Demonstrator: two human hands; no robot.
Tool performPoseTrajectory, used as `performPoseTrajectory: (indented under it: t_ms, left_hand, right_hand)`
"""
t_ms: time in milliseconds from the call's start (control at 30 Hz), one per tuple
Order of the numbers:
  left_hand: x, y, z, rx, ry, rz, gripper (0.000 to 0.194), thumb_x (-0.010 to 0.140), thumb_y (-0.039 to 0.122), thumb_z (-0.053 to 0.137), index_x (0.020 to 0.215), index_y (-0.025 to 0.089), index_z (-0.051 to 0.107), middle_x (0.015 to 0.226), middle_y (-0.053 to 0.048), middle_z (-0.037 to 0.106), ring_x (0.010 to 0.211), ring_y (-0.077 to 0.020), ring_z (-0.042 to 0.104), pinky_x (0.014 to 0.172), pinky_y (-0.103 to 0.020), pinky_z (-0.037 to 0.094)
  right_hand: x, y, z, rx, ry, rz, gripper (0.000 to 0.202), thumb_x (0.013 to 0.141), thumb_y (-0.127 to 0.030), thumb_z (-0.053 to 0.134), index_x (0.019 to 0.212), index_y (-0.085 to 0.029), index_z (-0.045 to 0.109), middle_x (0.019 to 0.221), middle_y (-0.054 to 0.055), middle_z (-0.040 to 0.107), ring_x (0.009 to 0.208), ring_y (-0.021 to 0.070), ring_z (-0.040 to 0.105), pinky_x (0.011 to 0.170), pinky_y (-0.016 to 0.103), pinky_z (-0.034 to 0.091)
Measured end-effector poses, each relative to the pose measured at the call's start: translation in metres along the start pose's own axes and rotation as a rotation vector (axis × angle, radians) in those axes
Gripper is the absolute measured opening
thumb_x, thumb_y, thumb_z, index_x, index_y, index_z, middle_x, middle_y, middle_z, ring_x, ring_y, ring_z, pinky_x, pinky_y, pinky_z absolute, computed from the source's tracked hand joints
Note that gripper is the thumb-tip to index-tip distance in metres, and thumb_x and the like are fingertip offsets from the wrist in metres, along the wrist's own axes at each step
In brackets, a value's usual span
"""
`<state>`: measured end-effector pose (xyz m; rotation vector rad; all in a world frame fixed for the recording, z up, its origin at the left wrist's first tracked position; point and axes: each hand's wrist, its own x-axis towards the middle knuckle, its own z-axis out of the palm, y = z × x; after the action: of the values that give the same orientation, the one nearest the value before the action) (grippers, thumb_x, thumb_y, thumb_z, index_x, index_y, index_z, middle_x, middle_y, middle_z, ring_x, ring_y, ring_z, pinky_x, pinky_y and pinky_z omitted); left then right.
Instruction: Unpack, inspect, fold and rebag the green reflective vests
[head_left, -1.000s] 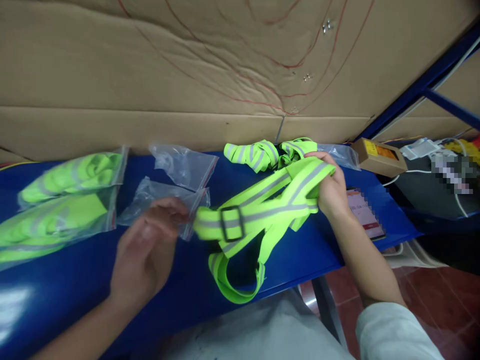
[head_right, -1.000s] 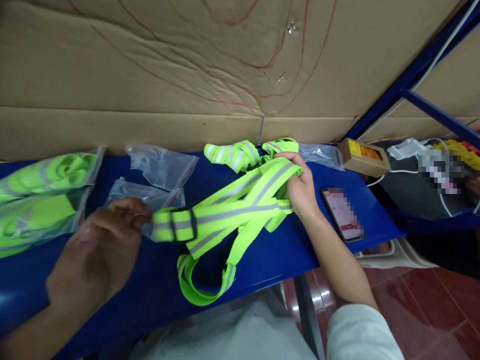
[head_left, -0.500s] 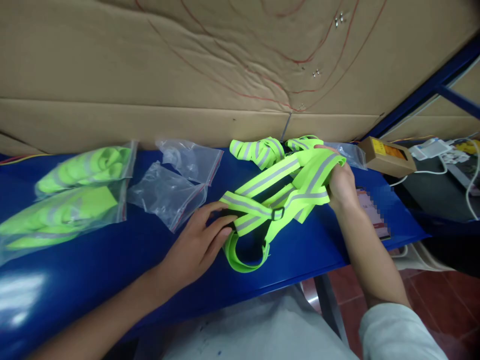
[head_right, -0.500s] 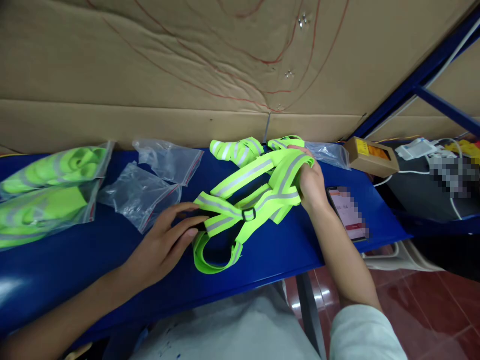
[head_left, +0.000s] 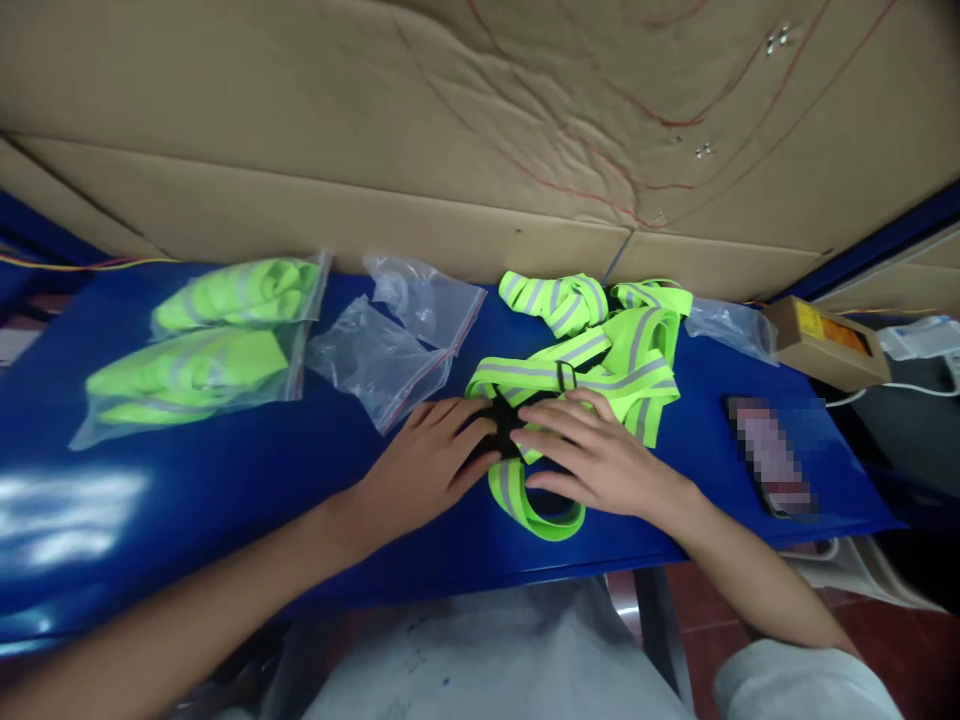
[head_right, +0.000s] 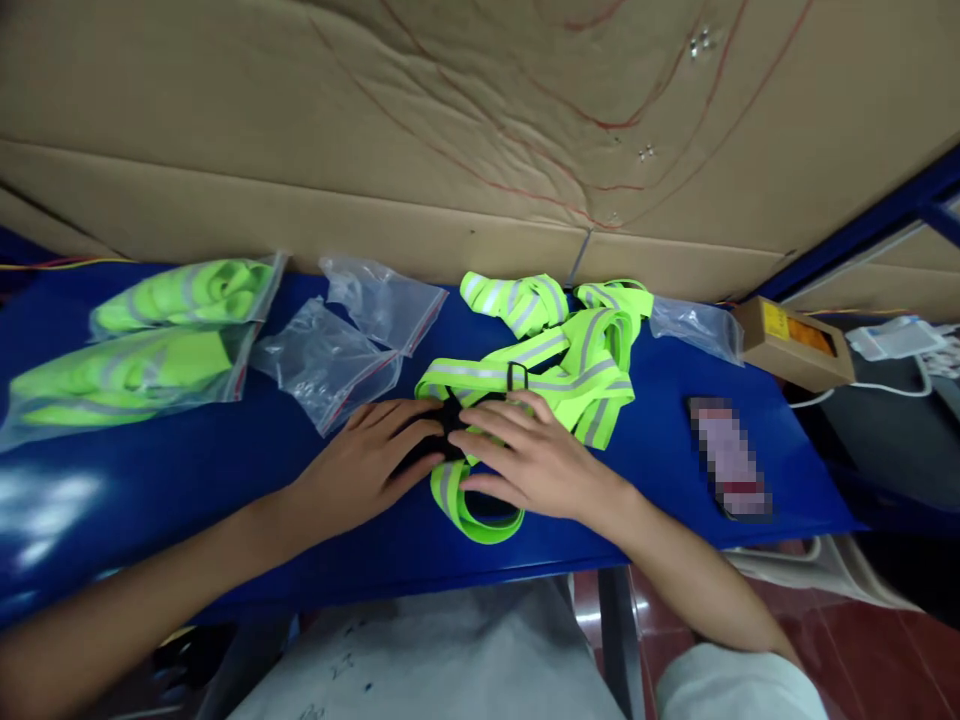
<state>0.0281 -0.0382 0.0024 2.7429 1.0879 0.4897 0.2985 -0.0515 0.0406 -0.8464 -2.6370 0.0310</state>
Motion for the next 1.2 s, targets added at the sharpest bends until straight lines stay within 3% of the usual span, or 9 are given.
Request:
performPoseTrajectory:
  t_ms: [100, 200, 300, 433, 567, 867, 1000, 1067, 1200]
  left_hand:
    - [0.001, -0.001, -0.004, 0.056, -0.04, 0.038, 0.042, 0.108, 0.036, 0.045, 0.144, 0.017, 0.054, 0.139, -0.013, 0.062, 0.12, -0.0295, 0.061, 0.099, -0.046, 0.046]
    - [0.0, -0.002, -0.008, 0.123, -0.082, 0.091, 0.063, 0.105, 0.052, 0.048, 0.155, 0.015, 0.044, 0.138, -0.016, 0.061, 0.119, -0.033, 0.059, 0.098, -0.048, 0.045]
    - [-0.001, -0.003, -0.011, 0.134, -0.094, 0.145, 0.076, 0.098, 0.068, 0.05, 0.152, 0.014, 0.048, 0.128, -0.015, 0.063, 0.116, -0.0332, 0.058, 0.097, -0.048, 0.043]
    - [-0.002, -0.002, -0.01, 0.119, -0.03, 0.198, 0.055, 0.102, 0.058, 0.052, 0.139, 0.017, 0.059, 0.128, -0.013, 0.064, 0.118, -0.0314, 0.054, 0.1, -0.049, 0.038]
    - [-0.003, 0.001, -0.006, 0.107, 0.043, 0.254, 0.041, 0.105, 0.047, 0.053, 0.135, 0.021, 0.06, 0.137, -0.01, 0.063, 0.121, -0.0292, 0.051, 0.104, -0.049, 0.034]
    - [-0.002, 0.004, -0.013, 0.072, -0.03, 0.259, 0.034, 0.104, 0.027, 0.057, 0.137, 0.021, 0.059, 0.129, -0.008, 0.063, 0.117, -0.0255, 0.051, 0.098, -0.041, 0.037]
    - [-0.003, 0.004, -0.015, 0.057, -0.06, 0.225, 0.028, 0.1, 0.028, 0.065, 0.126, 0.019, 0.064, 0.121, -0.008, 0.063, 0.107, -0.0247, 0.053, 0.089, -0.039, 0.038]
    - [-0.003, 0.004, -0.012, 0.052, -0.056, 0.215, 0.028, 0.098, 0.034, 0.067, 0.122, 0.019, 0.066, 0.119, -0.008, 0.062, 0.105, -0.0252, 0.053, 0.087, -0.039, 0.037]
    - [-0.002, 0.003, -0.006, 0.049, -0.076, 0.193, 0.042, 0.1, 0.04, 0.063, 0.137, 0.022, 0.06, 0.117, -0.008, 0.061, 0.102, -0.0248, 0.055, 0.084, -0.038, 0.038]
  right_hand:
    - [0.0, 0.001, 0.014, 0.051, -0.13, 0.033, 0.04, 0.106, -0.041, 0.055, 0.138, -0.017, 0.058, 0.131, 0.012, 0.07, 0.119, 0.0253, 0.064, 0.108, 0.046, 0.039]
    - [-0.003, 0.009, 0.016, 0.126, -0.16, 0.106, 0.039, 0.106, -0.036, 0.055, 0.139, -0.016, 0.057, 0.117, 0.011, 0.073, 0.106, 0.0242, 0.066, 0.101, 0.045, 0.04]
    - [-0.005, 0.014, 0.01, 0.227, -0.133, 0.15, 0.03, 0.104, -0.024, 0.054, 0.133, -0.017, 0.058, 0.112, 0.008, 0.073, 0.101, 0.0218, 0.067, 0.105, 0.046, 0.038]
    - [-0.005, 0.011, 0.001, 0.415, -0.069, 0.146, 0.029, 0.099, -0.008, 0.049, 0.123, -0.022, 0.058, 0.115, 0.004, 0.073, 0.102, 0.0186, 0.068, 0.112, 0.047, 0.038]
    - [-0.006, 0.004, 0.001, 0.589, -0.029, 0.174, 0.028, 0.1, -0.007, 0.045, 0.116, -0.024, 0.06, 0.113, 0.003, 0.072, 0.105, 0.0172, 0.066, 0.095, 0.036, 0.052]
    - [-0.006, 0.003, 0.006, 0.743, -0.017, 0.224, 0.026, 0.101, -0.006, 0.042, 0.112, -0.023, 0.059, 0.112, 0.004, 0.068, 0.106, 0.0154, 0.066, 0.091, 0.032, 0.053]
    - [0.0, -0.005, 0.001, 0.617, -0.053, 0.129, 0.019, 0.098, -0.012, 0.049, 0.111, -0.022, 0.058, 0.106, 0.005, 0.068, 0.099, 0.0181, 0.064, 0.089, 0.036, 0.05]
    - [0.002, -0.013, 0.0, 0.491, -0.058, 0.083, 0.01, 0.096, -0.025, 0.059, 0.106, -0.02, 0.058, 0.102, 0.006, 0.068, 0.095, 0.0205, 0.063, 0.09, 0.04, 0.048]
    - [0.002, -0.024, 0.006, 0.241, -0.142, 0.07, 0.039, 0.09, -0.056, 0.071, 0.099, -0.019, 0.06, 0.098, 0.006, 0.067, 0.092, 0.0235, 0.061, 0.093, 0.044, 0.043]
